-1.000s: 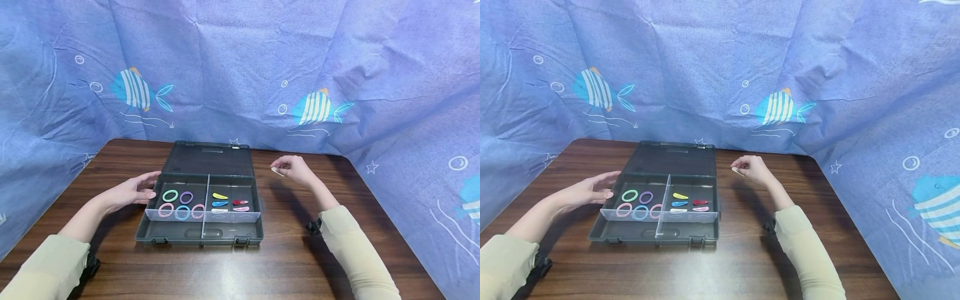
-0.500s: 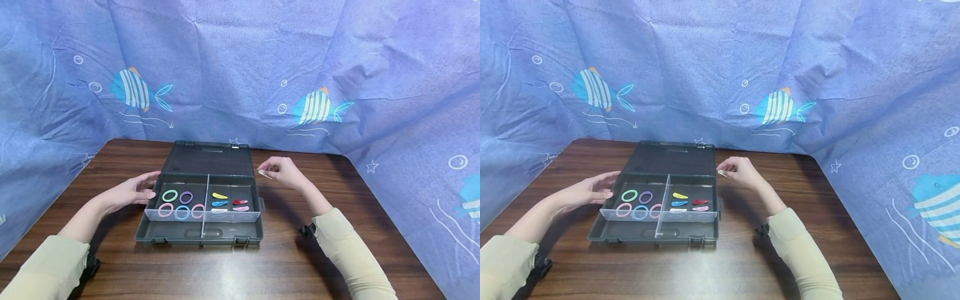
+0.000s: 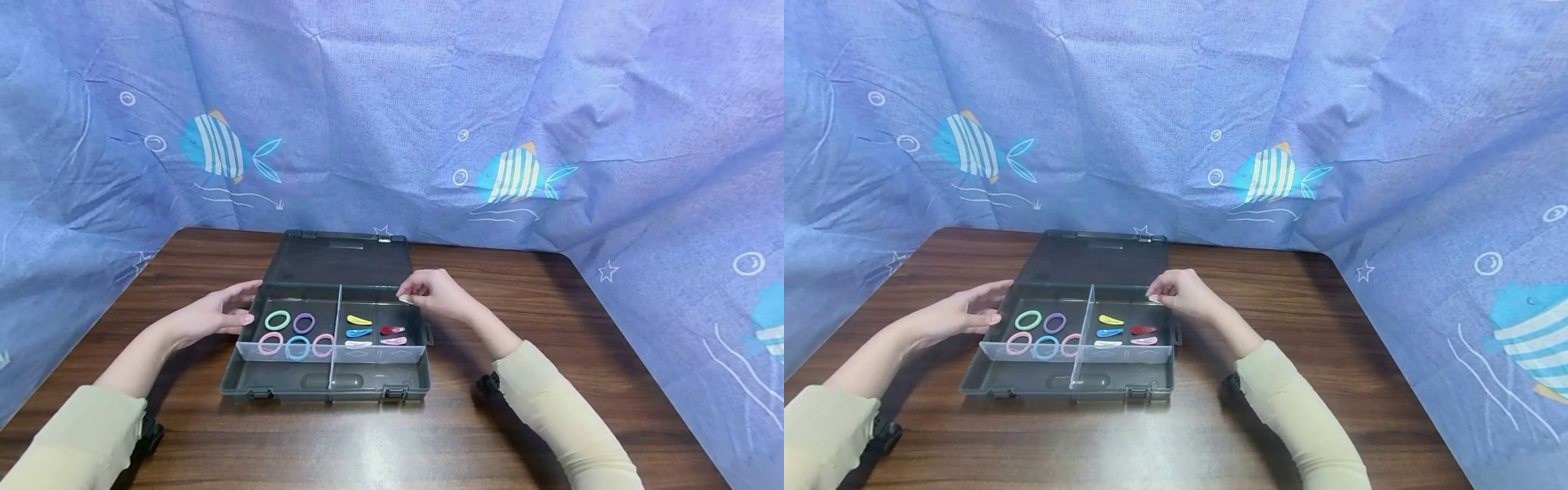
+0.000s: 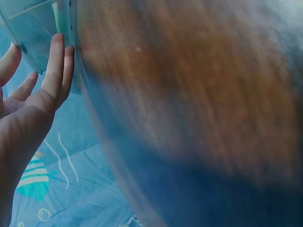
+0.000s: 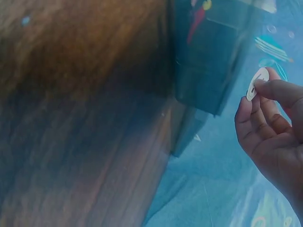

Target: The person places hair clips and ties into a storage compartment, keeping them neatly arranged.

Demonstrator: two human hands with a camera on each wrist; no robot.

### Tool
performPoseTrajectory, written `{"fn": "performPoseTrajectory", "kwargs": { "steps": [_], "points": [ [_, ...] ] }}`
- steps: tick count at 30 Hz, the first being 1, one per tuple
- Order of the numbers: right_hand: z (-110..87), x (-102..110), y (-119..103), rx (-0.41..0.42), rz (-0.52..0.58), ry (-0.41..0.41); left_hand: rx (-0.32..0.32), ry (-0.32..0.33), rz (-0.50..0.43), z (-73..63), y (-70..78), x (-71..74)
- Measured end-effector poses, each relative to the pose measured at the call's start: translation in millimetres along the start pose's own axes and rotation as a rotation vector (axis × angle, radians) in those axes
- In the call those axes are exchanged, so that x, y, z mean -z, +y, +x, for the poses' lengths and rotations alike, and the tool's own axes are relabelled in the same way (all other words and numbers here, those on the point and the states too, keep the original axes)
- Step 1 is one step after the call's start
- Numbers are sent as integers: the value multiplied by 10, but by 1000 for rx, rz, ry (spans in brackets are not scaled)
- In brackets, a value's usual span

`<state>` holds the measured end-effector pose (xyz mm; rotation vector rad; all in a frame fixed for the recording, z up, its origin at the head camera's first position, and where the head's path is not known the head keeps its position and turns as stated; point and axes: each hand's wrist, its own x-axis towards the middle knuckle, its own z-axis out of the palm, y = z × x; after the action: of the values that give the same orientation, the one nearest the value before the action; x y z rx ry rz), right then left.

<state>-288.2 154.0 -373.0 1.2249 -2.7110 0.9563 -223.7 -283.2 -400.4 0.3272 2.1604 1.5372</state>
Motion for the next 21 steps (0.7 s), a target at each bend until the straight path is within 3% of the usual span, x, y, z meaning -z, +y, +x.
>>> {"fn": "performPoseTrajectory", "kwargs": {
  "steps": [21],
  "points": [
    [246, -275, -5, 5, -3, -202, -4, -9, 2, -13, 12, -6]
  ]
}}
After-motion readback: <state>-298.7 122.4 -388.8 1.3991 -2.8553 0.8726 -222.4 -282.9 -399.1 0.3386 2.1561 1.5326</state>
